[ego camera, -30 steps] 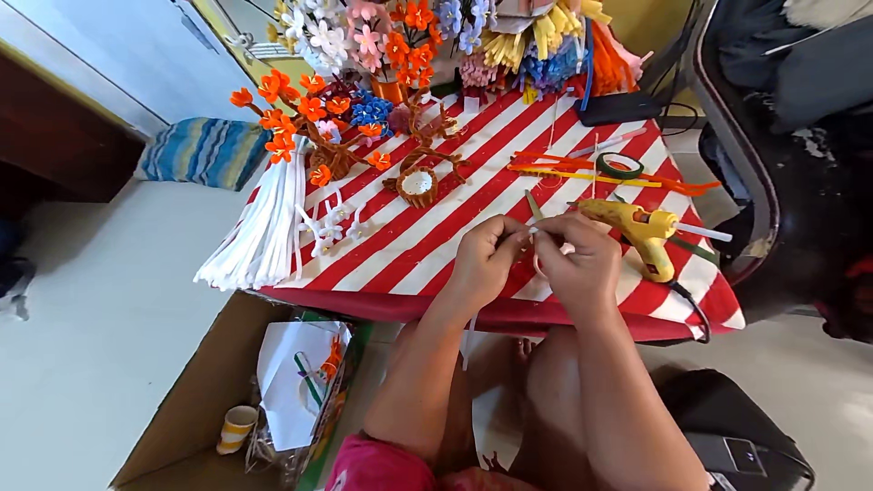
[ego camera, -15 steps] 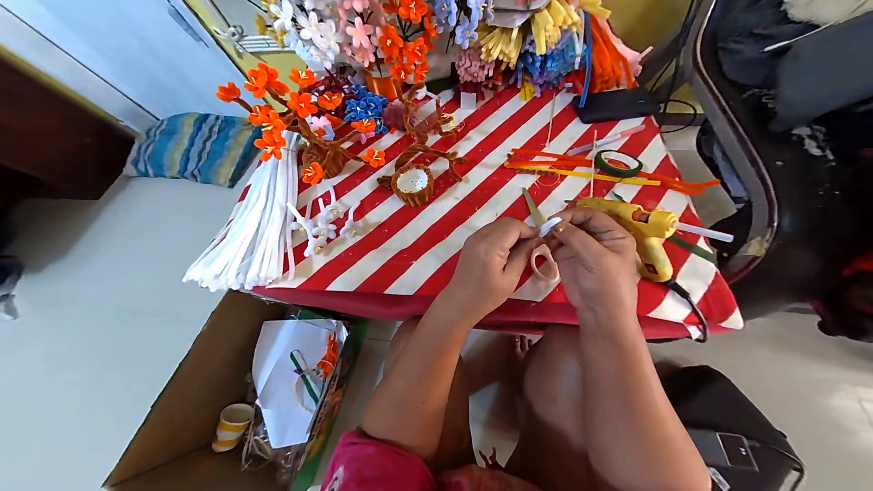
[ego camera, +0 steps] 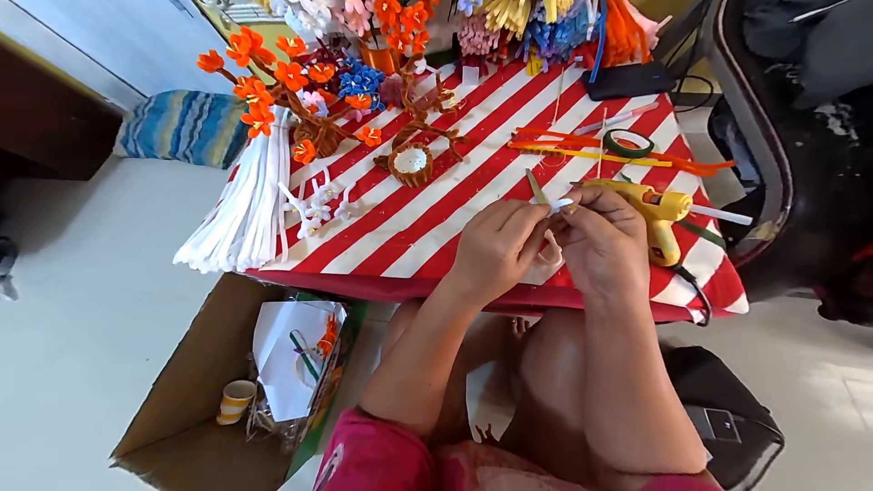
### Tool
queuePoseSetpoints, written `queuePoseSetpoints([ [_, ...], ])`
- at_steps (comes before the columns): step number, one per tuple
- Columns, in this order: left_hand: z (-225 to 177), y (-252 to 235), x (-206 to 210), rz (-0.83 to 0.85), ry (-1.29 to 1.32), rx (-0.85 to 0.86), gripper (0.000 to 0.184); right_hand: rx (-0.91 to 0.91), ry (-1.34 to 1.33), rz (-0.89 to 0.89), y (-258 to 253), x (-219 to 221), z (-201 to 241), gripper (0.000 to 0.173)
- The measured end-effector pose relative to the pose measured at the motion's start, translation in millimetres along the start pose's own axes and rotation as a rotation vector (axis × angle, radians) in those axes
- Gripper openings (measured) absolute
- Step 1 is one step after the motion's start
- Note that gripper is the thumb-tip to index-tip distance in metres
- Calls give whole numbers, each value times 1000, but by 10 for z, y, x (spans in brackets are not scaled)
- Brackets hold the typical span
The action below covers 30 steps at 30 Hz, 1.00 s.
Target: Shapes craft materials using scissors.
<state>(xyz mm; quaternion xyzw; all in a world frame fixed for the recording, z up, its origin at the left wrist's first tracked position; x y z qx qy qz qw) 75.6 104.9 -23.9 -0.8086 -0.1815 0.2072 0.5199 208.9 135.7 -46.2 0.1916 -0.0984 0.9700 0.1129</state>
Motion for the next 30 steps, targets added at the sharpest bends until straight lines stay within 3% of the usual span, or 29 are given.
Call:
queuePoseSetpoints([
  [8,25,-40,-73,-33,11,-3,8,-40,103,128,15,35,4,17],
  [14,84,-45,-55,16,24,-39,8,-317,305,172,15,91,83,18],
  [25,258,-36,-64,203,248,-224,7,-138,142,47,1,36,-8,26],
  [30,202,5,-34,134,148,-132,8,-53,85,0,-47,-5,-81,22],
])
Point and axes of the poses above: each hand's wrist, its own y-axis away from the middle knuckle, its own x-axis out of the palm, z = x × y, the point moved 7 cm from there along -y, towards the middle knuckle, and after that the axes turned 13 degrees about -z, right-handed, at the moved point
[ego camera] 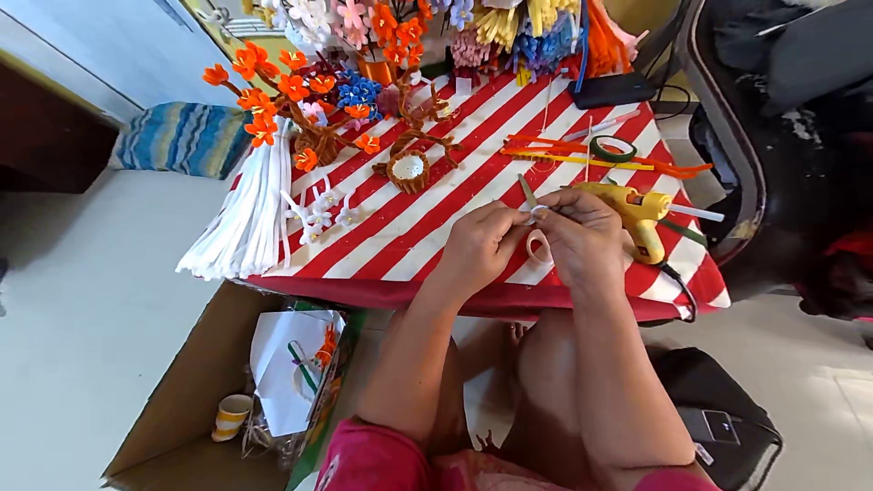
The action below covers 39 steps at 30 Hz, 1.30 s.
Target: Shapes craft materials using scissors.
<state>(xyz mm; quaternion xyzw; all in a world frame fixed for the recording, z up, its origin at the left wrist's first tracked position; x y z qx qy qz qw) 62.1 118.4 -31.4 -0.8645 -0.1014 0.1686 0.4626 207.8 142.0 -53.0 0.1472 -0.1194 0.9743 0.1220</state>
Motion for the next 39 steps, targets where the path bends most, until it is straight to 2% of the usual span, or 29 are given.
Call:
queuePoseSetpoints([
  [5,-45,-3,-7,-81,-71,88,7,11,-26,8,-12,7,-14,20],
  [11,-27,-16,-27,-89,-62,126,7,21,60,141,-34,23,-8,18],
  [20,-80,10,-8,-101,-132,188,11,-77,33,169,-22,7,55,20],
  [25,-108,73,20,-130,-166,209,11,42,34,131,-45,-10,-7,19],
  [33,-87,88,-89,-110,-156,202,10,264,-144,135,21,94,-109,21],
  [36,-83,86,-100,-102,-169,197,12,264,-154,134,28,119,-115,21],
  [39,-75,72,-107,-99,-192,181,13,182,-76,152,20,122,-112,18],
])
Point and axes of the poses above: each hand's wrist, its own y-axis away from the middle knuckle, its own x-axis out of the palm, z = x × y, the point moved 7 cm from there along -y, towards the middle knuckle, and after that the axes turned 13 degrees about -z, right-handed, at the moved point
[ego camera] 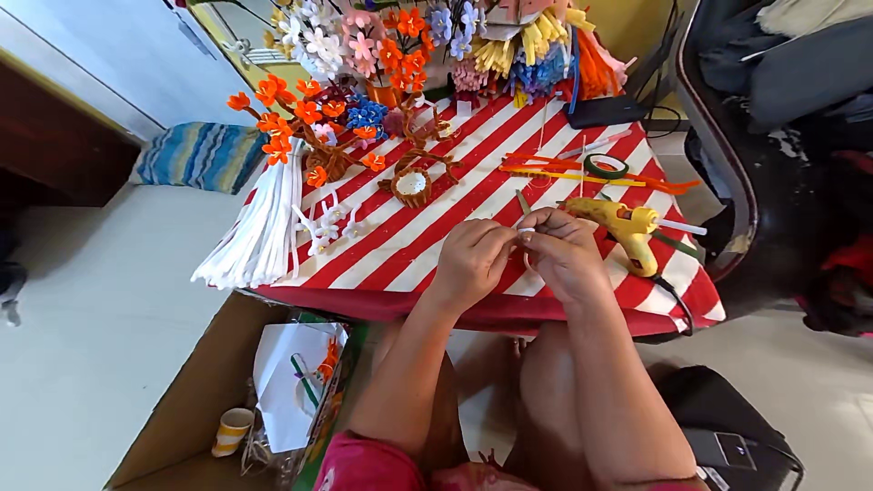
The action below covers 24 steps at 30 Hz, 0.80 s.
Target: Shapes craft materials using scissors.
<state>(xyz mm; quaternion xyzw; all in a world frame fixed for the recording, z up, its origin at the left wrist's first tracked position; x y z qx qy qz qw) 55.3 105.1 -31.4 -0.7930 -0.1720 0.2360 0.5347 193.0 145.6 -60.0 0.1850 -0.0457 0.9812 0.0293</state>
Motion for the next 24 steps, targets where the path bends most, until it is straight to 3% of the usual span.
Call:
queuePoseSetpoints([
  [7,-3,11,-17,-10,-4,40,12,-5,268,75,17,-31,47,11],
  [12,9,20,2,-33,26,-61,11,-176,310,97,23,-16,122,11],
  [14,72,37,45,15,147,-303,11,-356,407,118,45,13,192,9],
  [17,199,123,131,92,495,-873,11,-756,586,175,118,79,307,10],
  [19,246,165,155,106,656,-1086,13,-953,662,183,167,127,353,12],
  [20,257,164,144,101,663,-1080,13,-994,671,173,178,140,355,13],
  [22,239,117,80,68,504,-876,10,-911,629,134,165,135,316,12],
  [24,143,55,2,3,210,-521,9,-591,520,98,116,112,227,11],
])
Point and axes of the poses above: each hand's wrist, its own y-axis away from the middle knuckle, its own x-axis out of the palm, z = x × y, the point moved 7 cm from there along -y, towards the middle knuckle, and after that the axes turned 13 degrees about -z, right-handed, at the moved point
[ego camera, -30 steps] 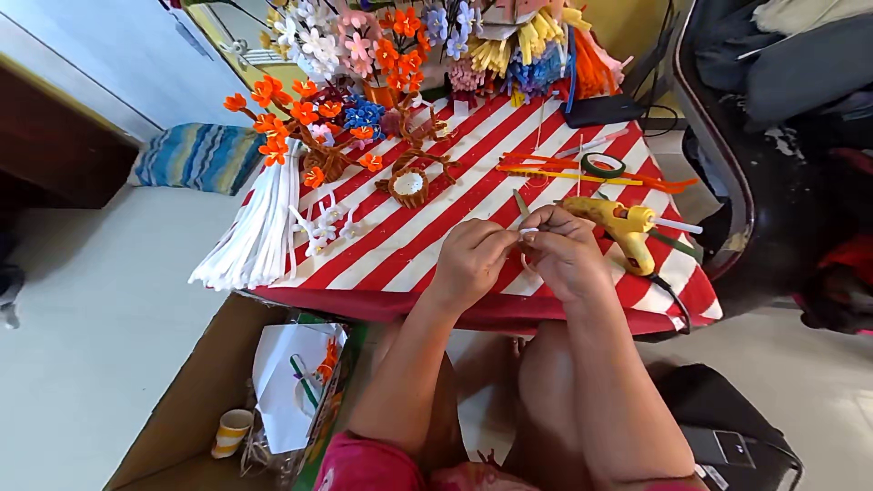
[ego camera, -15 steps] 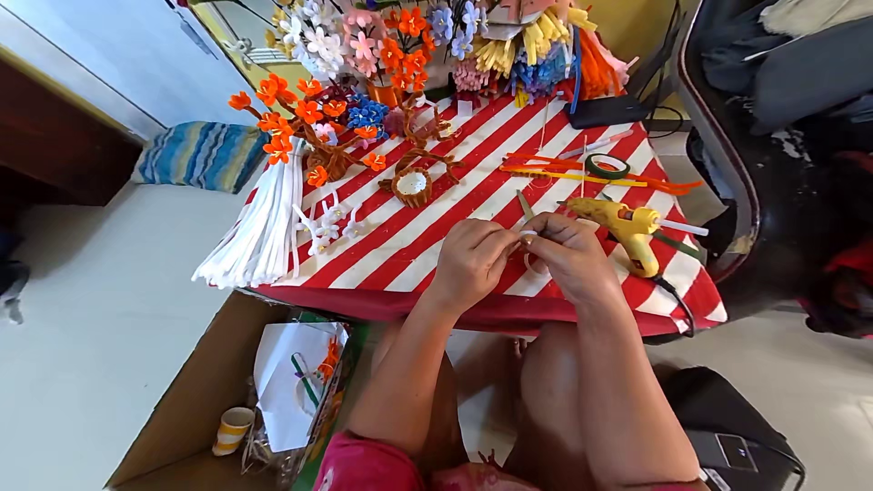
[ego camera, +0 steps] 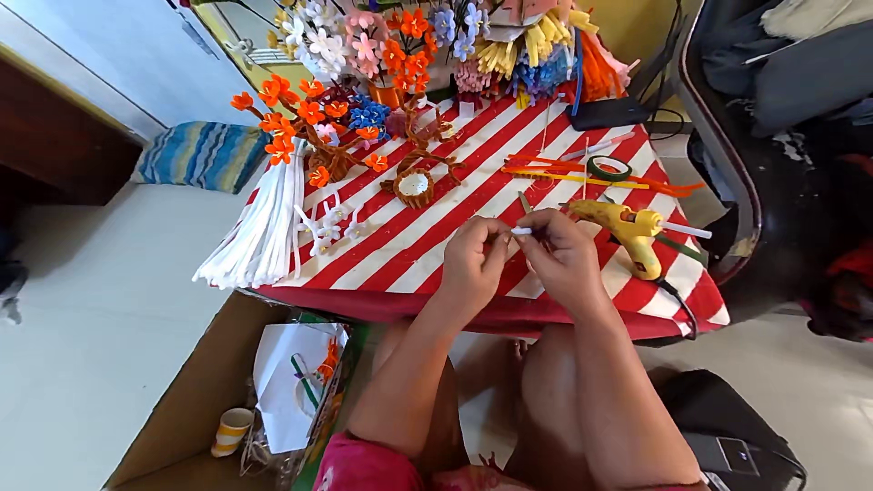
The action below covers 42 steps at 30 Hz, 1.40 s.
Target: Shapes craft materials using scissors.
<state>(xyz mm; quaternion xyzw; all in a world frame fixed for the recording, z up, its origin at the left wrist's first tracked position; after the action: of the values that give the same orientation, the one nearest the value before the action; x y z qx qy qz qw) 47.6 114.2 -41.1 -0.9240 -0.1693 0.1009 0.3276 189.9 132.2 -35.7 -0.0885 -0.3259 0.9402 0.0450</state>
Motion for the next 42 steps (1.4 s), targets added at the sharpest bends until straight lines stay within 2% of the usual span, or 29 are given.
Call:
queuePoseSetpoints([
  [2,-131,43,-11,-99,-224,305,8,350,-166,28,38,41,-99,8],
  [3,-188,69,-6,-129,-301,402,8,481,-242,41,61,61,-135,9],
  [5,-268,106,7,-163,-376,516,8,644,-364,55,94,95,-160,23],
  [9,-293,123,40,-146,-399,575,10,755,-511,26,120,118,-172,27],
  [14,-222,104,54,-96,-343,519,11,696,-486,-73,99,95,-217,22],
  [16,-146,90,54,-53,-259,392,12,570,-425,-66,74,69,-225,18],
  [18,-32,78,70,10,-97,160,13,385,-304,-18,43,34,-190,14],
  [22,119,130,140,85,367,-512,14,66,-164,67,-5,-2,-54,10],
  [25,200,245,232,148,726,-1040,27,-92,-142,120,-20,-17,21,10],
  [26,229,294,271,191,828,-1168,30,-129,-147,127,-20,-16,36,10],
  [28,248,337,318,260,960,-1269,33,-185,-153,134,-19,-23,54,10],
  [30,236,302,297,234,935,-1196,32,-176,-164,109,-26,-41,47,9],
  [33,238,175,189,117,632,-840,19,-23,-165,40,-39,-59,-44,9],
  [36,222,114,154,112,405,-568,7,94,-142,15,-36,-44,-107,11],
  [39,198,99,148,114,379,-521,5,141,-173,11,-33,-44,-108,13],
  [42,219,103,123,45,464,-562,9,245,-260,29,-18,-36,-155,17],
])
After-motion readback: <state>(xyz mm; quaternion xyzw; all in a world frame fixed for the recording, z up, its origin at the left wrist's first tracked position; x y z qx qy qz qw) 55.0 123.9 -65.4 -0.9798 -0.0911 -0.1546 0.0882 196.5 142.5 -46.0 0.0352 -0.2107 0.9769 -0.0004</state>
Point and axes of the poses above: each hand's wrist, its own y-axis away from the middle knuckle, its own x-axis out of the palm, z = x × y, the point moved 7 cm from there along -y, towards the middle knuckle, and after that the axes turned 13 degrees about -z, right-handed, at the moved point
